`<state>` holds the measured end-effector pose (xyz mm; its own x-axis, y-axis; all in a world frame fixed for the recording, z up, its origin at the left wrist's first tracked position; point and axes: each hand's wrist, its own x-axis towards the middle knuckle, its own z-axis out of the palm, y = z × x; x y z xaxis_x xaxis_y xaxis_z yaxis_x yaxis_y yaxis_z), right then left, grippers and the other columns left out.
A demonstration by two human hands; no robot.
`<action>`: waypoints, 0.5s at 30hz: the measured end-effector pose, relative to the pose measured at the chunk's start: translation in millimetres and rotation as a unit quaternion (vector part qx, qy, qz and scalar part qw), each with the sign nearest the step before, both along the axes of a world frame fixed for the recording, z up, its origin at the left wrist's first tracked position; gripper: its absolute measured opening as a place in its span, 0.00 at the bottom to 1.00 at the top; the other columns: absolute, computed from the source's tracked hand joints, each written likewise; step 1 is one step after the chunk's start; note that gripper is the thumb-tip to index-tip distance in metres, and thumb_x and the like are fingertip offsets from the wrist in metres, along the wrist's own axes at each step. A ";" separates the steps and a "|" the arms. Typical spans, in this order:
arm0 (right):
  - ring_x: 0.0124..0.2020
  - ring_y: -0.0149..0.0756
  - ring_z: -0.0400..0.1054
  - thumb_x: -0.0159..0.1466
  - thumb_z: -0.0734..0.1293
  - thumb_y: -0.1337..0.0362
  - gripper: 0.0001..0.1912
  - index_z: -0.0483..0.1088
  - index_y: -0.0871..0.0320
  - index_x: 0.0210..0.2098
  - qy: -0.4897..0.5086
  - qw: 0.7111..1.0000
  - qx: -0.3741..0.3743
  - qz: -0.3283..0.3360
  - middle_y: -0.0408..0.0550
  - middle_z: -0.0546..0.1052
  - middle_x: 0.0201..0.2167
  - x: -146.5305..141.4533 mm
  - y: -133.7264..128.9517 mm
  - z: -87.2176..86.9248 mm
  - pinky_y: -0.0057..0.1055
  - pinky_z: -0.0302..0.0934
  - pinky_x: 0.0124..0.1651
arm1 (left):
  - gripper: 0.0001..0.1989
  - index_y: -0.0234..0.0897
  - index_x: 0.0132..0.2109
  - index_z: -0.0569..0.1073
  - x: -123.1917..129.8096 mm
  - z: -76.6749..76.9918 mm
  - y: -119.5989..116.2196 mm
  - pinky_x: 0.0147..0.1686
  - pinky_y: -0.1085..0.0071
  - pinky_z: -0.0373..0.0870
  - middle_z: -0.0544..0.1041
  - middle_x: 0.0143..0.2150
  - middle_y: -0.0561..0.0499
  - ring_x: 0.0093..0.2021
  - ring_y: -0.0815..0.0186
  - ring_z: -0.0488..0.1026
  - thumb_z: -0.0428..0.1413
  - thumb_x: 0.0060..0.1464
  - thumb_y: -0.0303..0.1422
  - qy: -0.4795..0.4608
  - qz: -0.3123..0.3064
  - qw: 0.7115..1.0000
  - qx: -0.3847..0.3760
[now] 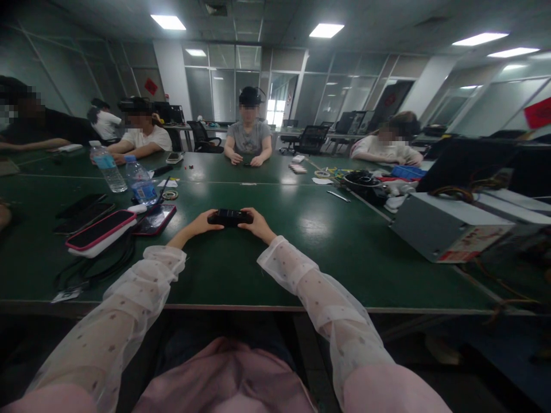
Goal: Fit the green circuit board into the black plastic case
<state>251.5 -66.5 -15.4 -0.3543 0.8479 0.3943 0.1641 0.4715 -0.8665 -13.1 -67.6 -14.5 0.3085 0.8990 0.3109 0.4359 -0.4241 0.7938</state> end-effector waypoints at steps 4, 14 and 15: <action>0.47 0.40 0.71 0.48 0.76 0.61 0.30 0.65 0.55 0.49 0.030 0.999 -0.020 -0.001 0.48 0.75 0.45 -0.9 -3.6 4.2 0.46 0.62 0.56 | 0.36 0.36 0.53 0.71 0.5 -0.2 0.5 0.56 0.53 0.64 0.75 0.53 0.42 0.53 0.51 0.72 0.69 0.35 0.42 -0.005 -0.010 1.000 -0.010; 0.49 0.42 0.70 0.49 0.75 0.55 0.33 0.63 0.54 0.51 0.092 0.994 -0.024 -0.049 0.49 0.74 0.47 9.7 -0.2 17.4 0.44 0.63 0.56 | 0.30 0.34 0.52 0.72 -0.6 -1.6 2.3 0.56 0.52 0.65 0.75 0.53 0.41 0.53 0.52 0.72 0.66 0.43 0.40 -0.014 -0.029 0.999 0.002; 0.50 0.43 0.69 0.49 0.75 0.55 0.33 0.62 0.54 0.51 0.101 0.992 -0.016 -0.078 0.50 0.74 0.47 14.3 2.7 19.0 0.44 0.63 0.56 | 0.29 0.34 0.52 0.72 -0.6 -1.6 2.3 0.57 0.53 0.65 0.75 0.53 0.41 0.53 0.53 0.72 0.66 0.43 0.40 -0.017 -0.033 0.999 0.003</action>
